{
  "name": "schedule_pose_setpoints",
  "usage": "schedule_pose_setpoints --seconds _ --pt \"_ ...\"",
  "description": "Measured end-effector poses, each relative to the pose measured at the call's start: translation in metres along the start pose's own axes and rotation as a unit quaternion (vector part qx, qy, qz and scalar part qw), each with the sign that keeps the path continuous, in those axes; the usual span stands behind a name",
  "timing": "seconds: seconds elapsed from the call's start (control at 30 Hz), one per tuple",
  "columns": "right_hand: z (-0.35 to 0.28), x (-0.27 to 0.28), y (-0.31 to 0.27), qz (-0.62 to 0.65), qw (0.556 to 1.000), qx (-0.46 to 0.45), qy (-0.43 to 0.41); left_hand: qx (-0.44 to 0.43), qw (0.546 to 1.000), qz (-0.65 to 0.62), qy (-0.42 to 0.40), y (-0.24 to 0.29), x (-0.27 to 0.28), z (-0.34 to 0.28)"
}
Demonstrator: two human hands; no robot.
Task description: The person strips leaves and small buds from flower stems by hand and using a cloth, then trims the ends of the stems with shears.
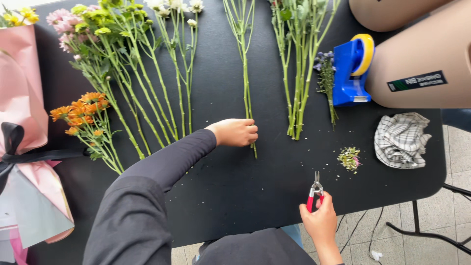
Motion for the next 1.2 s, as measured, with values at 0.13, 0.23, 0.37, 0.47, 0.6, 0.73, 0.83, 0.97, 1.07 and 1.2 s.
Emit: schedule_pose_setpoints --seconds 0.13,0.23,0.37,0.47,0.6,0.73,0.83,0.97,1.07,1.2 --pt "-0.015 -0.005 -0.024 -0.002 1.000 -0.017 -0.025 0.011 0.998 0.008 0.060 0.000 -0.001 -0.006" --pt "-0.021 -0.015 -0.031 0.004 0.999 -0.023 -0.029 0.019 0.997 0.029 0.070 0.003 0.008 -0.010" --pt "-0.030 -0.019 -0.042 0.010 0.999 -0.015 -0.027 0.173 0.978 0.089 0.070 0.010 0.039 -0.021" --pt "-0.035 -0.021 -0.049 0.010 0.999 -0.020 -0.035 0.395 0.909 0.041 0.124 0.017 0.062 -0.042" --pt "-0.037 -0.027 -0.058 0.003 0.999 0.012 -0.030 0.721 0.684 -0.053 0.095 0.039 0.050 -0.093" --pt "-0.041 -0.032 -0.070 -0.008 0.999 0.023 -0.032 0.770 0.625 -0.086 0.092 0.052 0.023 -0.111" --pt "-0.047 -0.034 -0.077 -0.001 0.999 0.034 -0.038 0.789 0.596 -0.114 0.099 0.049 0.009 -0.116" --pt "-0.052 -0.037 -0.084 -0.009 0.998 0.049 -0.047 0.787 0.544 -0.242 0.164 0.041 0.017 -0.122" --pt "-0.055 -0.040 -0.083 -0.009 0.997 0.055 -0.046 0.748 0.453 -0.422 0.238 0.038 0.052 -0.114" --pt "-0.057 -0.041 -0.084 -0.006 0.997 0.059 -0.050 0.645 0.297 -0.628 0.319 0.044 0.079 -0.102"
Point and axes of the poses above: each hand's wrist, its own z-axis towards the middle knuckle, its own x-axis out of the back of the hand, y = z × x, the point moved 2 cm from there along z, towards the middle knuckle, and after that the axes turned 8 degrees about -z, right-handed, at the moved point
